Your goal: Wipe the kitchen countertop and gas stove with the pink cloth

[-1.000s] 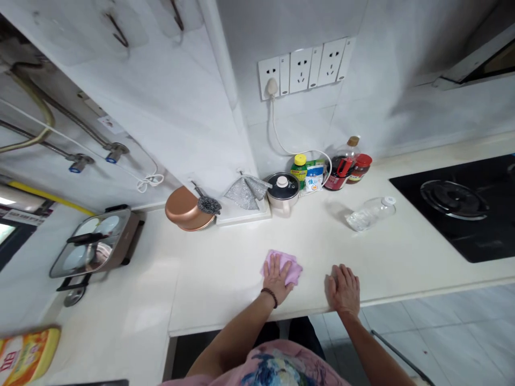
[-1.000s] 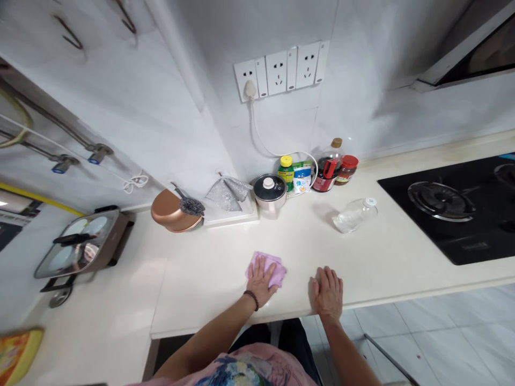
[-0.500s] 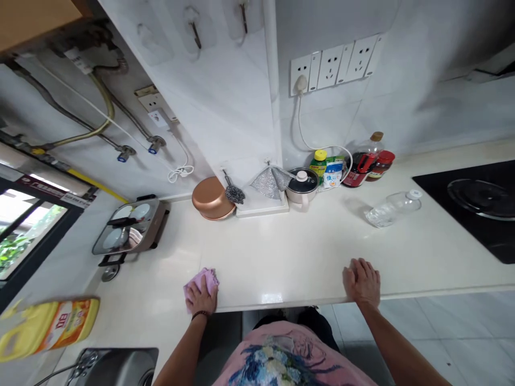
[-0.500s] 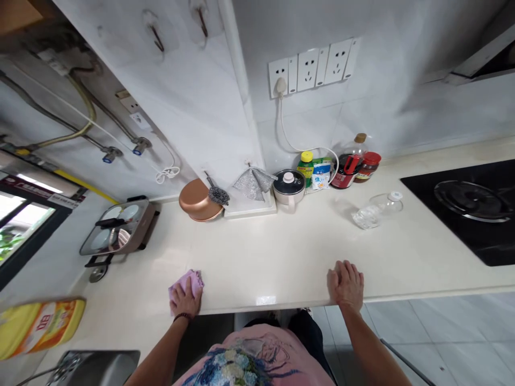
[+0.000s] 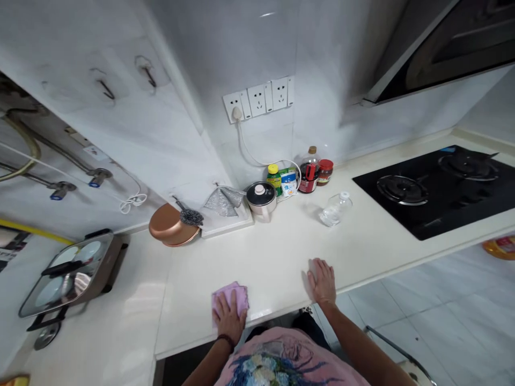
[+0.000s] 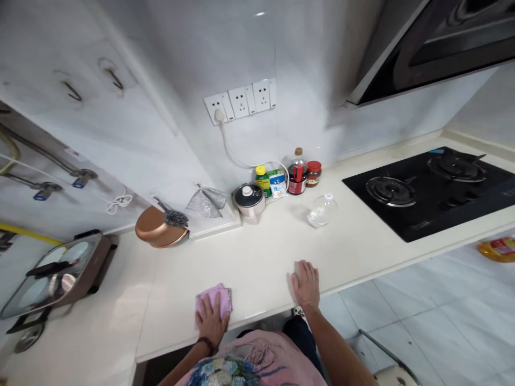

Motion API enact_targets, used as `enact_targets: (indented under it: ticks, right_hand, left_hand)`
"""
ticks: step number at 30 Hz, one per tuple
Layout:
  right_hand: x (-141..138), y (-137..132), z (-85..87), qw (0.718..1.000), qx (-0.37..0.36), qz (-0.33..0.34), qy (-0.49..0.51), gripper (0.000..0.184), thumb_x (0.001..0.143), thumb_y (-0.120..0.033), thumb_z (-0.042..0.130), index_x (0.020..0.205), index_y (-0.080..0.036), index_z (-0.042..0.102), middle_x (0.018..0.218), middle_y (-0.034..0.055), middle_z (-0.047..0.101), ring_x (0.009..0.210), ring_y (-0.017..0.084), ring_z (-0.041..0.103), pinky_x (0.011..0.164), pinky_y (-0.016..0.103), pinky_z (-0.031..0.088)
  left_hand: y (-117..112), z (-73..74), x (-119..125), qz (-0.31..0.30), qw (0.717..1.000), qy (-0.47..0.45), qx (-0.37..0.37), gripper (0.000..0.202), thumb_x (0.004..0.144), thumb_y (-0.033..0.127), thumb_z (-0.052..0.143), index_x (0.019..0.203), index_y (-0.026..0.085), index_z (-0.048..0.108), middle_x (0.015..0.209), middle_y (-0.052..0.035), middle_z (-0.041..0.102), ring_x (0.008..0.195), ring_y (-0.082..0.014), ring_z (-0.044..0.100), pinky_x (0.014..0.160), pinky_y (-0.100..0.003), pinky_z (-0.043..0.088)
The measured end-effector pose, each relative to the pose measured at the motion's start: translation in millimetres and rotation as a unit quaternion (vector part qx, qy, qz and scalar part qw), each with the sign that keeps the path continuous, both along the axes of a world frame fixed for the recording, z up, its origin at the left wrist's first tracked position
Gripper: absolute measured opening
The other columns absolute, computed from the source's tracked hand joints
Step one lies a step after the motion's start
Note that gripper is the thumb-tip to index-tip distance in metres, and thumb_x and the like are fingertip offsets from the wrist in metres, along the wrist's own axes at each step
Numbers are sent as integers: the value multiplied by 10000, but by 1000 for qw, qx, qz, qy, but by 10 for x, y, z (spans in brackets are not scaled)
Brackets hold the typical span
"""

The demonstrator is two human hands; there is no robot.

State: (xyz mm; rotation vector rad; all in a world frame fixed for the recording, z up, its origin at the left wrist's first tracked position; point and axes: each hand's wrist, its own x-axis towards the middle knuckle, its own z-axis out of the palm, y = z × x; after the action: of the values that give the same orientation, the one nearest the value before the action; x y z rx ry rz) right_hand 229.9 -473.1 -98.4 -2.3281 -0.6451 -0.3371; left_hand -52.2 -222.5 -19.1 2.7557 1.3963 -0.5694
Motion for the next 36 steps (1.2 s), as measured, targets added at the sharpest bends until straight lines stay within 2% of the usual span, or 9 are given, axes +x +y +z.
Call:
enact_targets:
  ticks: [4,8,11,14,17,20,26,31,36]
  right_hand:
    - [-52,-36,74,998,49,44,19,606,1031,-443,399,1605,-261,322,1572,138,504,1511,331,367,1248,676,244]
    - [77,-300,68,995,66,61,38,616,1029,-427,391,1622,-294,287,1602,129,471,1530,327,360,1234,689,273]
    - [400,-741,19,998,28,39,32,617,1023,-435,387,1614,-275,313,1605,145,470,1541,345,346,1230,695,274]
    - [832,-1228,-36,1000,-23,2,9,617,1024,-436,356,1613,-254,320,1607,155,468,1549,351,333,1235,675,274]
    - [1183,-1522,-79,998,-57,-12,-18,613,1031,-438,338,1611,-240,323,1595,149,489,1549,339,336,1247,641,269]
    - [1330,-1580,-105,997,-77,-4,-32,608,1037,-448,339,1606,-234,333,1580,134,512,1538,328,351,1258,624,242]
    - [1276,-1522,-94,996,-83,-11,-29,623,1033,-450,342,1631,-282,303,1587,100,513,1511,343,390,1258,642,201]
    - [1264,-1523,-53,996,-85,-18,-27,650,1016,-466,402,1641,-335,280,1598,78,507,1493,359,424,1255,664,204]
    - [1259,-1523,-6,996,-89,-14,-19,638,1012,-456,418,1632,-354,307,1607,72,497,1494,365,426,1256,672,200]
  left_hand:
    - [-583,17,855,-163,979,-25,-116,905,929,665,477,1686,267,180,1770,-149,21,1608,-463,-53,1262,-692,26]
    - [-1155,10,1695,-317,918,-85,-221,903,926,734,439,1683,323,168,1772,-118,-37,1611,-451,-71,1259,-713,-7]
    - [-1466,24,2235,-368,894,-113,-229,856,953,708,401,1682,353,127,1781,-68,-50,1622,-421,-71,1267,-710,0]
    - [-1589,41,2648,-362,898,-119,-220,830,970,700,368,1682,367,103,1785,-43,-62,1625,-408,-70,1272,-705,19]
    - [-1545,43,2945,-348,908,-113,-204,811,978,692,361,1681,383,97,1783,-36,-79,1626,-405,-71,1274,-694,12]
    - [-1397,43,3212,-319,926,-96,-179,816,975,675,384,1681,381,100,1784,-26,-74,1626,-399,-75,1276,-680,-5]
    - [-933,121,3911,-231,959,-93,-132,824,975,616,409,1691,322,127,1784,-52,-86,1628,-387,-86,1277,-660,32]
    - [-499,237,4538,-182,972,-102,-109,791,990,591,396,1690,305,165,1784,-82,-80,1626,-381,-109,1277,-649,13]
    - [-178,310,4923,-166,974,-110,-106,792,993,583,385,1694,314,135,1790,-57,-28,1623,-390,-120,1266,-679,12]
